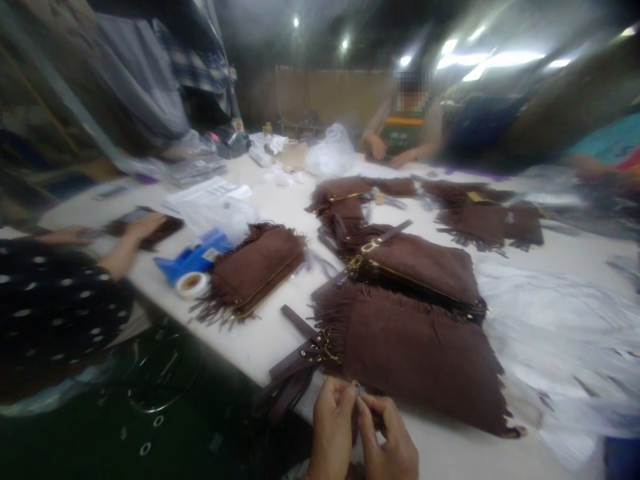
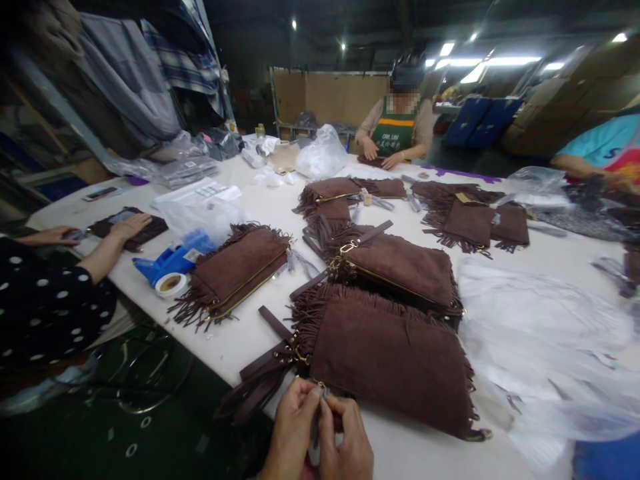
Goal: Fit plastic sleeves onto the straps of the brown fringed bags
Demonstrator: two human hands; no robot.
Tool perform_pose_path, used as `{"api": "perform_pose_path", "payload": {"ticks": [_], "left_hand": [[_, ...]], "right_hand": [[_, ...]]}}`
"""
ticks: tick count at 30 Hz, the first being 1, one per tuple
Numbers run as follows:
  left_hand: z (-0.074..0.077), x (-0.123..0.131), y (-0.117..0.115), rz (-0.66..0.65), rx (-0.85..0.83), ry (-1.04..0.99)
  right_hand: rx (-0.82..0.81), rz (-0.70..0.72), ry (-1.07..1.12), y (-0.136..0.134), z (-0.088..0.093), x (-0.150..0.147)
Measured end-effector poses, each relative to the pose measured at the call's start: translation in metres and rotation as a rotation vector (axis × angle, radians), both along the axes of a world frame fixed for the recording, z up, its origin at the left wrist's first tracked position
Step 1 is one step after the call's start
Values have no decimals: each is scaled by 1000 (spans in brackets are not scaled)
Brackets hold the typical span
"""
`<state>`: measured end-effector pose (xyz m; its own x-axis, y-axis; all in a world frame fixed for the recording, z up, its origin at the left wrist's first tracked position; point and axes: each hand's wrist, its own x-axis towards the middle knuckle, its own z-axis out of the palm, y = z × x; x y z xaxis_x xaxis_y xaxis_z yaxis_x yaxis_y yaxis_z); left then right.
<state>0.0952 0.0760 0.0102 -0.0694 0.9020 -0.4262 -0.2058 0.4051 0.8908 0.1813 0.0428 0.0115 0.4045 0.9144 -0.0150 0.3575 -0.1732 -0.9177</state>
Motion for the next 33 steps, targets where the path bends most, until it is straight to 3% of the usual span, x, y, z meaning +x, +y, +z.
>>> {"api": "perform_pose_path", "payload": {"ticks": [4,10,14,19,22,24,29,33], "left_hand": [[-2,-6,-3,-28,-66,-223],[5,-6,-2,45,-134,-382],[6,-2,0,79,-133,-230],[2,-1,0,44,13,18],[2,-3,-3,-12,68,76],[3,-5,-5,-33,98,101],[8,-9,-7,-71,156,183],[11,-11,-11,-130,179,201]], "right_hand": [[-105,37,148,1,-2,5],[-84,-9,247,-2,4,-2],[-38,-10,110,-3,-2,-1],[338,201,-423,0,-15,6],[478,264,-644,1,-17,6],[479,253,-659,0,-15,3],[280,108,-430,0,-1,-6],[305,160,-465,1,6,-4]]}}
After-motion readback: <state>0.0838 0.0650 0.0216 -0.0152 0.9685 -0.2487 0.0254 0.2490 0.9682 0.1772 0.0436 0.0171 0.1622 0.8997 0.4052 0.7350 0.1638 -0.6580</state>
